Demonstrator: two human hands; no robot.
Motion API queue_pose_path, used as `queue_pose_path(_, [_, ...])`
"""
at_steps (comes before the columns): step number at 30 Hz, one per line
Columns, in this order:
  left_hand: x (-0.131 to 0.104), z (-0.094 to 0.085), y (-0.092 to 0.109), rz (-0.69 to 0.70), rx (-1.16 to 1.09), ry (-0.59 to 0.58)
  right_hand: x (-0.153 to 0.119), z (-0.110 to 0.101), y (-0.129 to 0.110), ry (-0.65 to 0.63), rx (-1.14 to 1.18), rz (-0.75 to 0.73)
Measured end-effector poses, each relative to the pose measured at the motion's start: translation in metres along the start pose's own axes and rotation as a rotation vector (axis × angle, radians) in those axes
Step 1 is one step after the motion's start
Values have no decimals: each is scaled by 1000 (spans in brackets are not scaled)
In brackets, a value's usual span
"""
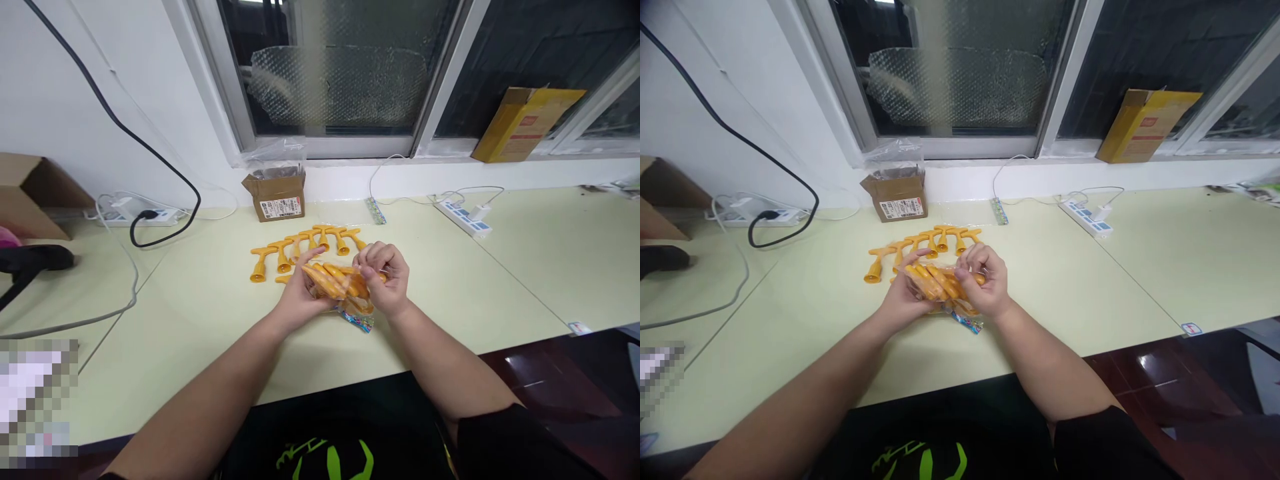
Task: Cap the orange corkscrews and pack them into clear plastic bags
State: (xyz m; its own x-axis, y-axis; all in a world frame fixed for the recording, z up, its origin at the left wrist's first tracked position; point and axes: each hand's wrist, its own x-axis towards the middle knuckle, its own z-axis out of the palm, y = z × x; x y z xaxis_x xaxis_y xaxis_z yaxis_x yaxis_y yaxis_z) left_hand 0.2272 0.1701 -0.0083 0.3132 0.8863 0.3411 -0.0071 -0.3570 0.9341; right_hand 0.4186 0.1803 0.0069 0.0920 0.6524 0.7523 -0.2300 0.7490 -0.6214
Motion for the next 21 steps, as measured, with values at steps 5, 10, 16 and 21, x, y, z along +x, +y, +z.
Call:
queue_pose_path(5, [2, 0, -4, 73, 17, 80, 5, -10, -4, -188, 184, 127])
queue_pose_path(10, [3, -6, -12, 109, -25, 114, 15, -18, -7, -325, 246, 273])
queue_pose_path(16, [2, -11, -30, 257, -69, 106, 19, -24, -4, -544, 156, 262])
queue_pose_path(21, [2, -11, -23, 252, -75, 115, 22, -32, -9, -638, 29, 288])
